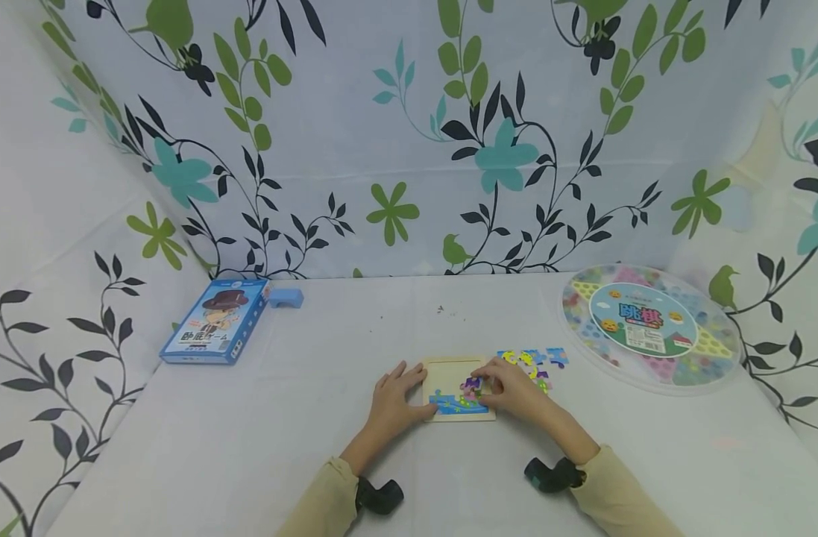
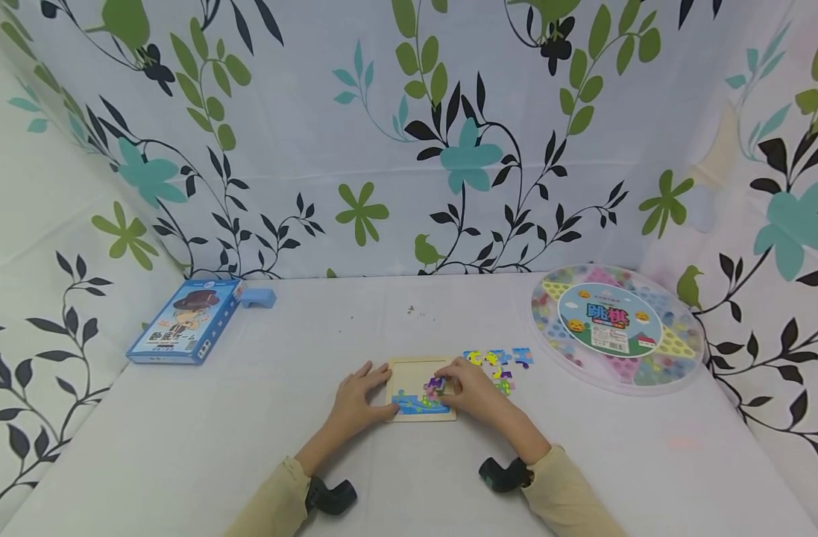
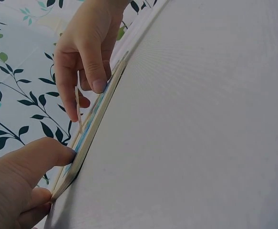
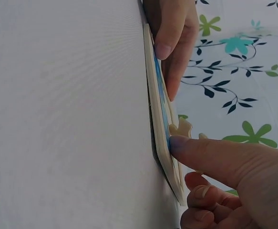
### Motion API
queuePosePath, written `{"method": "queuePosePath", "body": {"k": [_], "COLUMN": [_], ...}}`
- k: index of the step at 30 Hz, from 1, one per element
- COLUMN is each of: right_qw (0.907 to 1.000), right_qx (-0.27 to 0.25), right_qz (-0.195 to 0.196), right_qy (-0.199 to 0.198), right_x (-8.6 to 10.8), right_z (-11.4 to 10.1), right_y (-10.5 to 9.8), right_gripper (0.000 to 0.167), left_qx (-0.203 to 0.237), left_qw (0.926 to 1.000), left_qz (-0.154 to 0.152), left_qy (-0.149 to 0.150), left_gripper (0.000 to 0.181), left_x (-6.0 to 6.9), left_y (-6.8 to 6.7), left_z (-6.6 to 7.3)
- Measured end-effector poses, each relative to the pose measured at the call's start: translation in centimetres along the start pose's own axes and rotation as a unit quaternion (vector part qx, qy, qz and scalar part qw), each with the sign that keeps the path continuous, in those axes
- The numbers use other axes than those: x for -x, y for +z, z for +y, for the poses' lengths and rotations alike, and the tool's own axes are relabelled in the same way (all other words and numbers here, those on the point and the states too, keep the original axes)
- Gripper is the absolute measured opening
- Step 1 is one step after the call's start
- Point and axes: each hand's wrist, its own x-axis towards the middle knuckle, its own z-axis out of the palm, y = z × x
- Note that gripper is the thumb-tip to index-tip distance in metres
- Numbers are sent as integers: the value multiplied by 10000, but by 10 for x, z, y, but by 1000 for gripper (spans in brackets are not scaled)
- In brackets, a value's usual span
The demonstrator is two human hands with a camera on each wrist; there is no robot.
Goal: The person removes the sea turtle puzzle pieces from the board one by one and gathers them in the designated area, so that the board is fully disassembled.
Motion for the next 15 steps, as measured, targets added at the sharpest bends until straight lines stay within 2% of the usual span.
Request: {"method": "queuePosePath", "body": {"k": [7,15], "right_qw": [10000,9999], "right_qx": [46,37], "right_qz": [7,105], "right_qy": [35,-121], "right_x": [0,1], "right_z": [1,3], "right_y": [-1,-1], "right_gripper": [35,31], "left_qx": [-21,-77], "left_qw": [10000,10000], "left_qz": [-6,4], "left_qy": [34,-1], "left_gripper": [62,62], "left_x": [-1,-1], "left_y": [1,2], "left_z": [0,-2]}}
